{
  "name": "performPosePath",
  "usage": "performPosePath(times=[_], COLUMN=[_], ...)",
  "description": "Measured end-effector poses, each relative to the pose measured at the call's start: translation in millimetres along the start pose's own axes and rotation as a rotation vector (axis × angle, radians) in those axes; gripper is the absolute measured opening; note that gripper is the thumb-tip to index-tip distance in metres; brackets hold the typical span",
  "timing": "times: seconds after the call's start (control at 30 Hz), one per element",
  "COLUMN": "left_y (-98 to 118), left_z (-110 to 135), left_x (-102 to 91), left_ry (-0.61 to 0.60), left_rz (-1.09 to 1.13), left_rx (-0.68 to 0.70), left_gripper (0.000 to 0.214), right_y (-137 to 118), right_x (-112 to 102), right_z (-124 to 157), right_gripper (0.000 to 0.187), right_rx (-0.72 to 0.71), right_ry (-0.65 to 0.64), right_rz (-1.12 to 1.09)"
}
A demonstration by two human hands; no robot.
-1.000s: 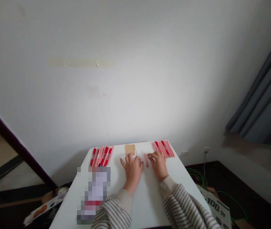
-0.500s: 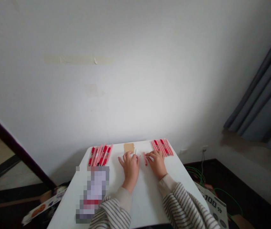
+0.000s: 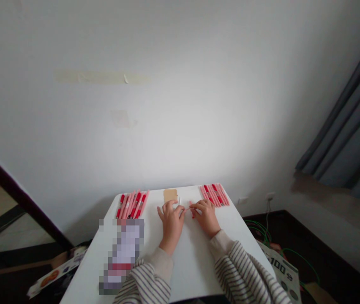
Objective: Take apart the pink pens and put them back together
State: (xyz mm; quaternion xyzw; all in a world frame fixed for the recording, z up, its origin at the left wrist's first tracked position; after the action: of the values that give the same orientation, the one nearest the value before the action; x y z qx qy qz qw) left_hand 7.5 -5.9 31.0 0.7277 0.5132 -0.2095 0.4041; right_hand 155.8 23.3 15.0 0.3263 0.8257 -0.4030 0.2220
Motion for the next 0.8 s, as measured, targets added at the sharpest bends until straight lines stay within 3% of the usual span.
performPosePath(times=[0.43,0.8], left_y=[1.1,1.4], left_z=[-0.6,-2.1], left_x=[-0.8,3.2], left_ry=[-0.037,-0.079], left_rz=[0.056,0.124], left_rx=[0.016,-0.028], left_gripper=[0.012,0.011], right_y=[1.0,4.3], right_x=[-0.1,1.4], right_z=[-2.0,-4.1], right_gripper=[0.012,0.016], right_rx=[-0.009,0.026], right_ry=[0.017,0.031], right_rz=[-0.005,-0.168])
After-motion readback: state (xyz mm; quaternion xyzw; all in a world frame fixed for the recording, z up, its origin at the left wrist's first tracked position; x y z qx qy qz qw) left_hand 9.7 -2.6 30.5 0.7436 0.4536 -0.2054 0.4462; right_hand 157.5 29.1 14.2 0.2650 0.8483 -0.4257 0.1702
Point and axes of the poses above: each hand's wrist, its own z-axis away from the middle knuckle, its own x-axis out of the palm, y = z × x, the point moved 2 cm from there along -z, towards the middle knuckle, and after that the axes turned 3 degrees about y, right-handed, at the moved point
